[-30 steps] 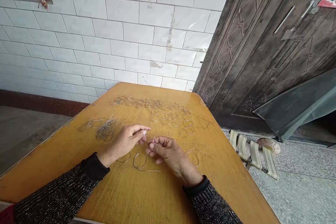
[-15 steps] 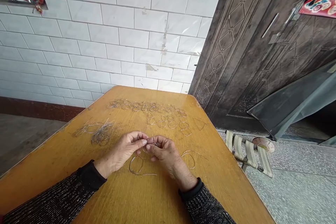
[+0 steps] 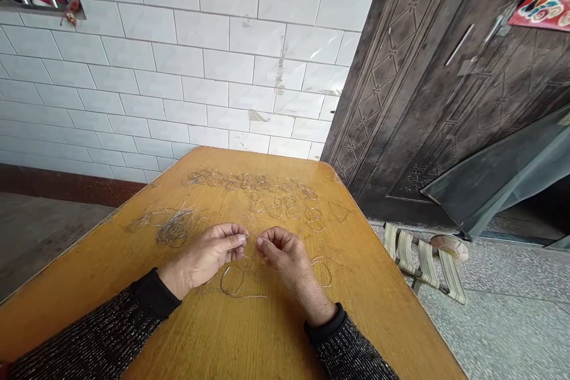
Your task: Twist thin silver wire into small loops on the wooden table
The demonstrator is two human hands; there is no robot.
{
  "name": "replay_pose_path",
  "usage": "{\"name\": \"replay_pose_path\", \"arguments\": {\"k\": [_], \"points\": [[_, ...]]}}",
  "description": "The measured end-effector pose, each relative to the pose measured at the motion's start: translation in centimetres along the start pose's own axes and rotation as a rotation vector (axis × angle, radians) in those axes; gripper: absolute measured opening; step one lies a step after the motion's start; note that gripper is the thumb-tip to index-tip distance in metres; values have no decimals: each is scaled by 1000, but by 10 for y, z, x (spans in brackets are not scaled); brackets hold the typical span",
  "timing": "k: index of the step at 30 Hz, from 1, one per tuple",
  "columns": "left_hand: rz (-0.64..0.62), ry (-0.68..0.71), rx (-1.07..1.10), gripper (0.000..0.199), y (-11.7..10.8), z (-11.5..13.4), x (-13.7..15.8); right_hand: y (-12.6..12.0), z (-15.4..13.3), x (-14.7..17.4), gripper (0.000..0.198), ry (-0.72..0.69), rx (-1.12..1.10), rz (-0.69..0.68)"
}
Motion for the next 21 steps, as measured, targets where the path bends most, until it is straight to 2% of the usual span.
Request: {"name": "replay_pose_path", "arguments": {"k": [4,9,21], "points": [[-38,-23,40,19,1,0,0,0,0,0,31,9,-6,-19],[-101,-47,-39,20,1,-2,0,2,2,0,29,-34,30,-77],[-44,61,-277,16,4,4,2,1,4,-1,26,-13,65,-132]]}}
Point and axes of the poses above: each hand's wrist, its own x-axis away from the middle knuckle, its own y-axis out of the palm, z = x × y, the point moved 3 cm from there along -x, towards the middle knuckle, and after that the axes turned 2 degrees about -x, right-handed, at the moved point
